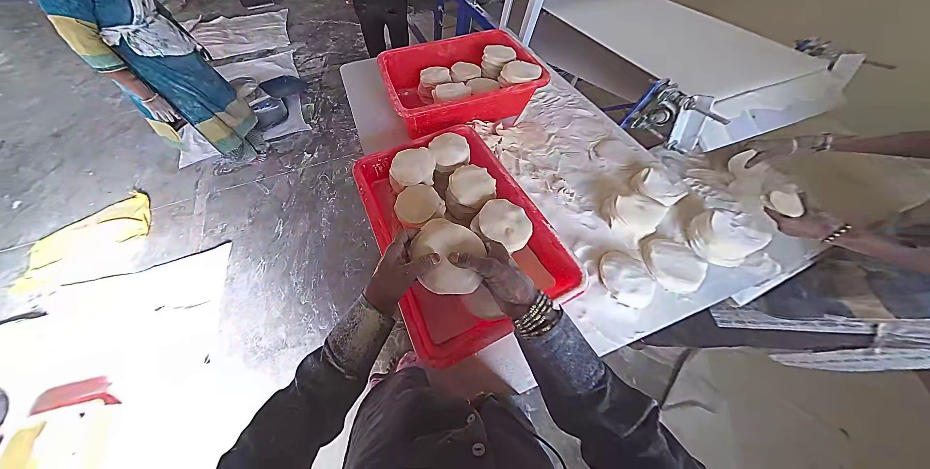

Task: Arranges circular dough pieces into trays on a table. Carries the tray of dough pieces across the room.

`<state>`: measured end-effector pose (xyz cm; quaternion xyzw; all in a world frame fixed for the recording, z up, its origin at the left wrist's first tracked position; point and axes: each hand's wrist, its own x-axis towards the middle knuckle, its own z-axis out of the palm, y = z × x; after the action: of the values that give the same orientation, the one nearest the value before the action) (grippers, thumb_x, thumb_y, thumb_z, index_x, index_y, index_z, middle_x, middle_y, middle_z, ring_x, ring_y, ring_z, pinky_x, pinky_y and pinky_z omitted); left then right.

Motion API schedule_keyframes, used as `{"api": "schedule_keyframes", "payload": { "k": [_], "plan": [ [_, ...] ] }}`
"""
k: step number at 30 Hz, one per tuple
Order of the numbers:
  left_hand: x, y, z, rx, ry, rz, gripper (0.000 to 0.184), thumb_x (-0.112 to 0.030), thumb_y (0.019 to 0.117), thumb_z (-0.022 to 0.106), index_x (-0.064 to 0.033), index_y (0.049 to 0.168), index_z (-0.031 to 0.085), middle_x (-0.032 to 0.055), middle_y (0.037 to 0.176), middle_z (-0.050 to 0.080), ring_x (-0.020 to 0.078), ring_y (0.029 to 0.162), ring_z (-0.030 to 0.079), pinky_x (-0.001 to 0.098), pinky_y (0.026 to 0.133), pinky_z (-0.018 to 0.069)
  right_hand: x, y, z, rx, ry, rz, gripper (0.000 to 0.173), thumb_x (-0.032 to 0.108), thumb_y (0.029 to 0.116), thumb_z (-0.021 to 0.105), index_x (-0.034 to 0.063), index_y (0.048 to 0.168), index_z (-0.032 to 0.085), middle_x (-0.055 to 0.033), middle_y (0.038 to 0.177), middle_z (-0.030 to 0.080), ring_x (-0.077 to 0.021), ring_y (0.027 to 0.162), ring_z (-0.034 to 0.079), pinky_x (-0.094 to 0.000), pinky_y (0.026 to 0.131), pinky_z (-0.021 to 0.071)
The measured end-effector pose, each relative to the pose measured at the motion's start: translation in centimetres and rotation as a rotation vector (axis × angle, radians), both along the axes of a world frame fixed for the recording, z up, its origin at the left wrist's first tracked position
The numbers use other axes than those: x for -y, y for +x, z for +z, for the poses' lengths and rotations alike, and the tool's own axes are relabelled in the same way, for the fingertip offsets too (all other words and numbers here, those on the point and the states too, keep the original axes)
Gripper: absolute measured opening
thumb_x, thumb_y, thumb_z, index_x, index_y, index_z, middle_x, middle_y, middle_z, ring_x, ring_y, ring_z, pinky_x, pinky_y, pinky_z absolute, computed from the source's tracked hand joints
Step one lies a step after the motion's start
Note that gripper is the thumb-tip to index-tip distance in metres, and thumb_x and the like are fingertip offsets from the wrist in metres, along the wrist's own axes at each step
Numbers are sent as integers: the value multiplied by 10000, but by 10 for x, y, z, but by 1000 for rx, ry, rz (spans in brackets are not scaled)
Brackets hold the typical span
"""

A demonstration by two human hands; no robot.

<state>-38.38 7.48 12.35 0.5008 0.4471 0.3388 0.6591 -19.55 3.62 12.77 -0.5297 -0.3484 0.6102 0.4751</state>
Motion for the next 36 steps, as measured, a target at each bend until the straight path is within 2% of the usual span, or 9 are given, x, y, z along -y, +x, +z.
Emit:
{"api": "schedule_keyframes", "payload": {
  "k": [10,13,17,23,27,29,31,34,36],
  "plan": [
    [-81,9,-6,-31,-26,146,452,-43,970,648,22,1381,471,214,1262,592,238,1021,659,374,818,587,-98,-4,-8,185,16,-21,447,100,876,758,-38,1268,593,-196,1147,659,-222,1028,663,-373,919,556],
    [-111,8,-28,-129,-5,210,441,-66,973,664,36,1367,493,230,1246,603,256,1017,648,390,834,566,-133,-12,-18,408,-51,48,481,168,918,762,-38,1311,576,-242,1220,638,-295,1124,635,-446,993,514],
    [-138,5,-57,-341,43,190,509,-102,960,691,44,1401,484,273,1345,558,329,1134,615,447,938,527,-159,-22,-27,819,-100,186,595,333,949,735,-2,1401,545,-272,1353,590,-394,1305,546,-560,1110,404],
    [-148,4,-64,-406,150,210,480,-115,950,704,63,1355,517,276,1328,570,340,1149,614,470,981,507,-173,-19,-30,858,-55,189,529,311,931,759,-16,1317,608,-267,1272,634,-406,1237,587,-573,1067,437],
    [-150,1,-66,-526,263,180,481,-163,979,665,76,1370,517,290,1382,534,370,1263,546,470,1089,423,-169,-22,-28,916,-49,194,574,365,951,730,1,1365,569,-252,1304,624,-390,1255,586,-556,1079,437],
    [-147,-1,-67,-567,319,153,475,-189,998,628,73,1377,515,285,1369,548,364,1265,547,466,1095,415,-155,-22,-21,966,6,201,599,374,976,693,15,1424,522,-235,1388,575,-379,1313,546,-529,1113,422],
    [-142,-1,-69,-553,354,155,494,-202,1006,611,82,1393,492,303,1353,557,368,1257,558,470,1090,421,-127,-14,-12,949,141,154,560,348,997,665,12,1426,536,-231,1387,576,-377,1308,541,-502,1117,423],
    [-133,-7,-73,-535,414,140,574,-260,1005,605,73,1442,440,312,1401,522,374,1305,527,474,1102,414,-72,20,-15,936,395,-101,439,267,980,659,10,1335,624,-202,1264,652,-326,1159,637,-464,1027,503],
    [-121,-14,-71,-520,448,140,661,-287,982,618,78,1481,387,327,1467,451,386,1362,469,477,1124,394,-38,64,-24,1001,439,-329,398,241,966,662,12,1292,644,-179,1171,682,-284,998,678,-443,867,563]
  ]
}}
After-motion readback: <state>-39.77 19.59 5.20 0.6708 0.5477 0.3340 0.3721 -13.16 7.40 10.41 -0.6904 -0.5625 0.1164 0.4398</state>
